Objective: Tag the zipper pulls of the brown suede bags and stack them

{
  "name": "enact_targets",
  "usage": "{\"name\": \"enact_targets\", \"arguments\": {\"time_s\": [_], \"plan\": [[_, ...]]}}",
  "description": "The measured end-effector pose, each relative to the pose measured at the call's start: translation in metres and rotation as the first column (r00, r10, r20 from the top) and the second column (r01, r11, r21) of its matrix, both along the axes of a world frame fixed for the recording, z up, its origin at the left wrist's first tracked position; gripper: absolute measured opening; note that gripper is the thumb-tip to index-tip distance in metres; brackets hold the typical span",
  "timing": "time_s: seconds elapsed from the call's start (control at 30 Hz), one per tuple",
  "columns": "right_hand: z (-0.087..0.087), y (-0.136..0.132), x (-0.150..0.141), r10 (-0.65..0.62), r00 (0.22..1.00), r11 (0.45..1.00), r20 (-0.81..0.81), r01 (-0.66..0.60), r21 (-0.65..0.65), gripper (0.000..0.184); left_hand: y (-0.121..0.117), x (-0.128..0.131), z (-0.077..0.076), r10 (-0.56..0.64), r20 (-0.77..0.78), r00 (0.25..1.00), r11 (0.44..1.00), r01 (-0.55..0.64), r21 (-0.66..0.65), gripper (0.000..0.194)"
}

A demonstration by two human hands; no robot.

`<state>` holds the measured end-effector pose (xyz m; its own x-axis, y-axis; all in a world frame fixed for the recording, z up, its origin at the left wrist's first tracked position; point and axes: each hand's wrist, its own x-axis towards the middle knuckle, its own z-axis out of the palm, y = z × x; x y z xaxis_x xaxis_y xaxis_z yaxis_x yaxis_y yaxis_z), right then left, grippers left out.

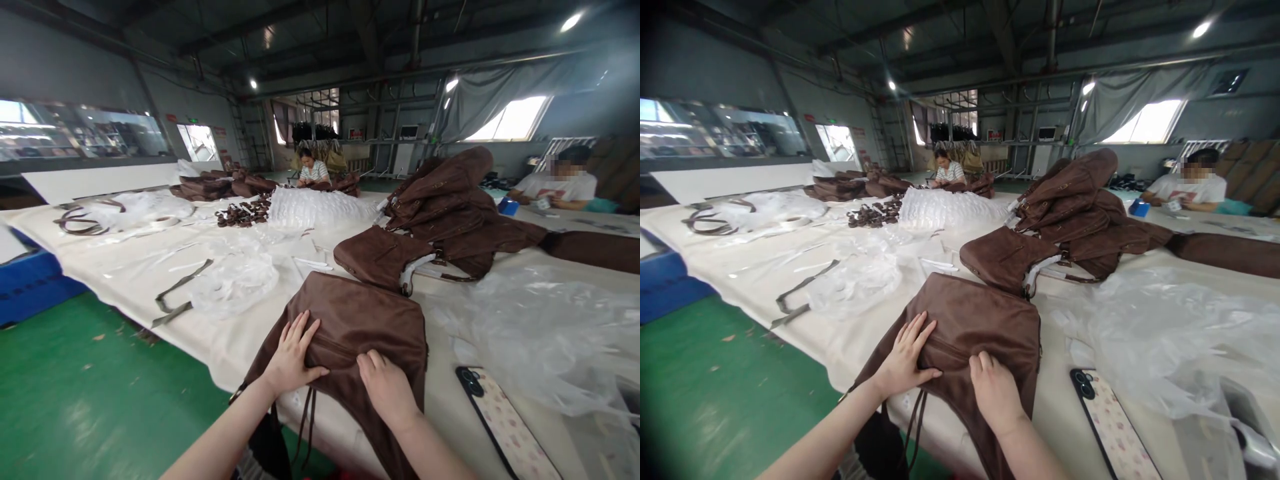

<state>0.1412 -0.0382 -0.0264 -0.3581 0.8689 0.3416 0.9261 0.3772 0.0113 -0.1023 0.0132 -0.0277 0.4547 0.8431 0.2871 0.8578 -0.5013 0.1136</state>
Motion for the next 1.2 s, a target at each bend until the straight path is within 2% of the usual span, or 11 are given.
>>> {"name": "enact_targets", "arguments": {"time_s": [0.13, 0.27, 0.37, 0.53, 0.6, 0.7, 0.8, 0.93, 1.07, 1.13, 1.2], "plan": [[0.012, 0.008, 0.004, 0.049, 0.98, 0.997, 0.191, -0.036, -0.073, 0.024, 0.001, 0.0, 0.002, -0.017, 0.032, 0.999, 0.999, 0.018, -0.028, 0.102], [0.018, 0.01, 0.013, 0.161, 0.956, 0.983, 0.245, -0.134, -0.124, 0.021, 0.001, -0.002, 0.001, -0.03, 0.076, 0.997, 0.998, 0.034, -0.053, 0.1], [0.019, 0.01, 0.016, 0.204, 0.94, 0.977, 0.271, -0.18, -0.113, 0.019, 0.003, -0.005, -0.002, -0.038, 0.121, 0.992, 0.996, 0.047, -0.073, 0.095], [0.023, 0.011, 0.02, 0.241, 0.901, 0.97, 0.362, -0.223, -0.093, 0.016, 0.013, -0.014, 0.001, -0.014, 0.205, 0.979, 0.957, 0.073, -0.282, 0.06], [0.026, 0.011, 0.025, 0.279, 0.883, 0.96, 0.379, -0.253, -0.117, 0.017, 0.018, -0.017, 0.006, 0.002, 0.21, 0.978, 0.924, 0.079, -0.373, 0.056], [0.03, 0.011, 0.034, 0.315, 0.867, 0.948, 0.387, -0.269, -0.17, 0.019, 0.022, -0.017, 0.01, 0.008, 0.206, 0.979, 0.905, 0.08, -0.418, 0.052], [0.039, 0.006, 0.039, 0.309, 0.871, 0.945, 0.381, -0.237, -0.224, 0.02, 0.018, -0.016, 0.008, -0.027, 0.179, 0.983, 0.933, 0.089, -0.348, 0.051], [0.045, -0.009, 0.042, 0.232, 0.927, 0.955, 0.294, -0.161, -0.249, 0.014, 0.015, -0.017, -0.012, -0.05, 0.157, 0.986, 0.994, 0.064, -0.087, 0.059], [0.04, -0.03, 0.057, 0.08, 0.987, 0.988, 0.14, -0.061, -0.141, 0.014, 0.023, -0.013, -0.032, -0.129, 0.112, 0.985, 0.985, 0.114, 0.132, 0.09], [0.04, -0.041, 0.075, -0.016, 0.996, 0.998, 0.087, 0.021, -0.057, 0.015, 0.025, -0.005, -0.036, -0.165, 0.079, 0.983, 0.974, 0.15, 0.168, 0.094], [0.047, -0.048, 0.102, -0.17, 0.985, 0.985, 0.017, 0.17, 0.043, 0.016, 0.027, 0.004, -0.039, -0.175, 0.059, 0.983, 0.968, 0.161, 0.192, 0.091]]}}
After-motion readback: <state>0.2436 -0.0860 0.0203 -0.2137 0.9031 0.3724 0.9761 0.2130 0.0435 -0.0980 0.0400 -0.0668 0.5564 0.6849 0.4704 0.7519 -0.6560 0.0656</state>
